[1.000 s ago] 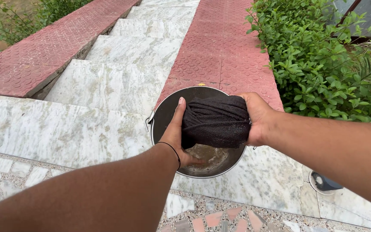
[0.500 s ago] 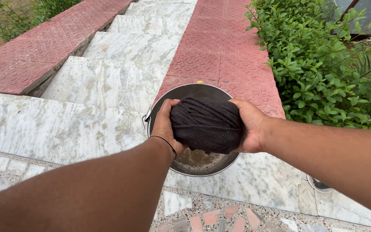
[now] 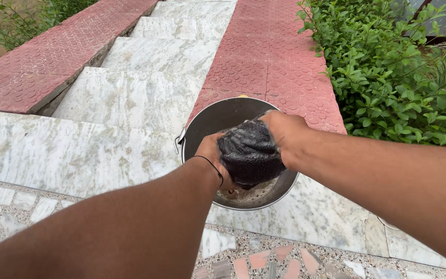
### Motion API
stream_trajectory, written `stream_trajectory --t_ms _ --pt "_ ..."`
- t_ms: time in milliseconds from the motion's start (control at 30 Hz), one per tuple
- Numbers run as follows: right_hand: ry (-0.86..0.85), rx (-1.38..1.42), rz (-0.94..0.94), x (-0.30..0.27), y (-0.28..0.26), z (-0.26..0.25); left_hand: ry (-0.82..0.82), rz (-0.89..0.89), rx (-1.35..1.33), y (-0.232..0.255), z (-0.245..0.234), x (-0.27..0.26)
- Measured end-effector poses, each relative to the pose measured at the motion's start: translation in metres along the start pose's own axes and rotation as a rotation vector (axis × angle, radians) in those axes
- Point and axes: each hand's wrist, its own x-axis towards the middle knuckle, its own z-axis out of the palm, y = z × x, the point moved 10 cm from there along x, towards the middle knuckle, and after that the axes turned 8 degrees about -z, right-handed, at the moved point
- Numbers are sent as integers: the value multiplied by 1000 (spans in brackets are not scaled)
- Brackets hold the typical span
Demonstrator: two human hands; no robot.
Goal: The person washes a garment by dipping and scrubbing it in a bucket of water, wrings it out by hand, and spreads it flat onto the tiled ledge.
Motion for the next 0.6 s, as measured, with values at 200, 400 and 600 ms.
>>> stream_trajectory --t_ms 200,400,600 --pt "-81 -516 -400 -33 -52 12 360 -80 118 3 -41 31" --pt "-225 -825 -600 -39 -74 37 457 -94 316 3 -37 6" --pt "-222 -730 -547 -24 -67 22 456 -154 401 8 -28 0"
